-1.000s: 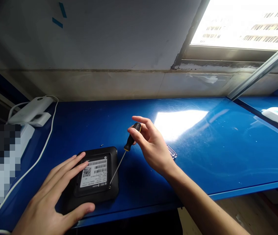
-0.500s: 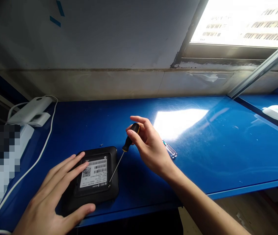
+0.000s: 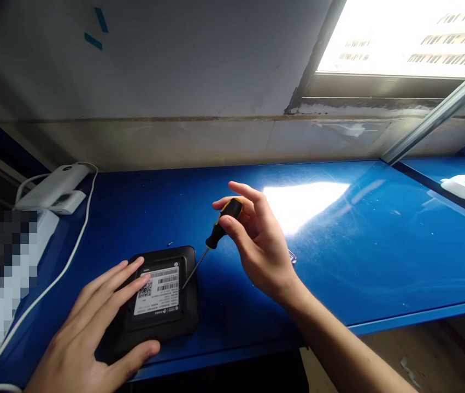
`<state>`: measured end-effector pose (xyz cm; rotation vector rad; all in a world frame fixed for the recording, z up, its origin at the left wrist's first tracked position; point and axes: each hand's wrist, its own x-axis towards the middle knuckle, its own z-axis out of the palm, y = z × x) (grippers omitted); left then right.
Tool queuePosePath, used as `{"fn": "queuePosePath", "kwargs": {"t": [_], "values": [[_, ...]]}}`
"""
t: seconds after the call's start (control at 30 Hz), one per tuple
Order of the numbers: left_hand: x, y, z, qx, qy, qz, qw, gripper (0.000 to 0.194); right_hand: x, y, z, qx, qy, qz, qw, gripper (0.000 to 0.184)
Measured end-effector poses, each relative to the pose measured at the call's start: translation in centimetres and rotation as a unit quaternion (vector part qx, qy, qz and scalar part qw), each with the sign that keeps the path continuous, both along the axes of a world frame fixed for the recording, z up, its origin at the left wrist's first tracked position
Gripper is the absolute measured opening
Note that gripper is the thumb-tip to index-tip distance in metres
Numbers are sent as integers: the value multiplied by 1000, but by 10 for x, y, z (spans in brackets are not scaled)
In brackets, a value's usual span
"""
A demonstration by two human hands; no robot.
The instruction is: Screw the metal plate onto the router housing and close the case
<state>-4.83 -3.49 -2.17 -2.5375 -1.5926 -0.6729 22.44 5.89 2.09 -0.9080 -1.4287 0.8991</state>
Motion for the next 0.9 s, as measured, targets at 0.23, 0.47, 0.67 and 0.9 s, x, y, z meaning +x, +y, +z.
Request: {"fn": "queuePosePath", "kwargs": {"t": [0.23,0.47,0.67,0.9], "values": [[-5,0,-4,-3,13,-10,1000,66,-3,5,-4,-4,49,-67,997,25],[4,-5,-3,-35,-43,20,998,59,-8,4,-7,2,36,-52,998,26],[7,-7,-4,-49,-65,31,996,57,-7,4,-9,-8,15,-58,998,25],[-5,-1,-1,-19,-23,-8,1000,72,-7,4,-8,-19,7,-62,998,26]]}}
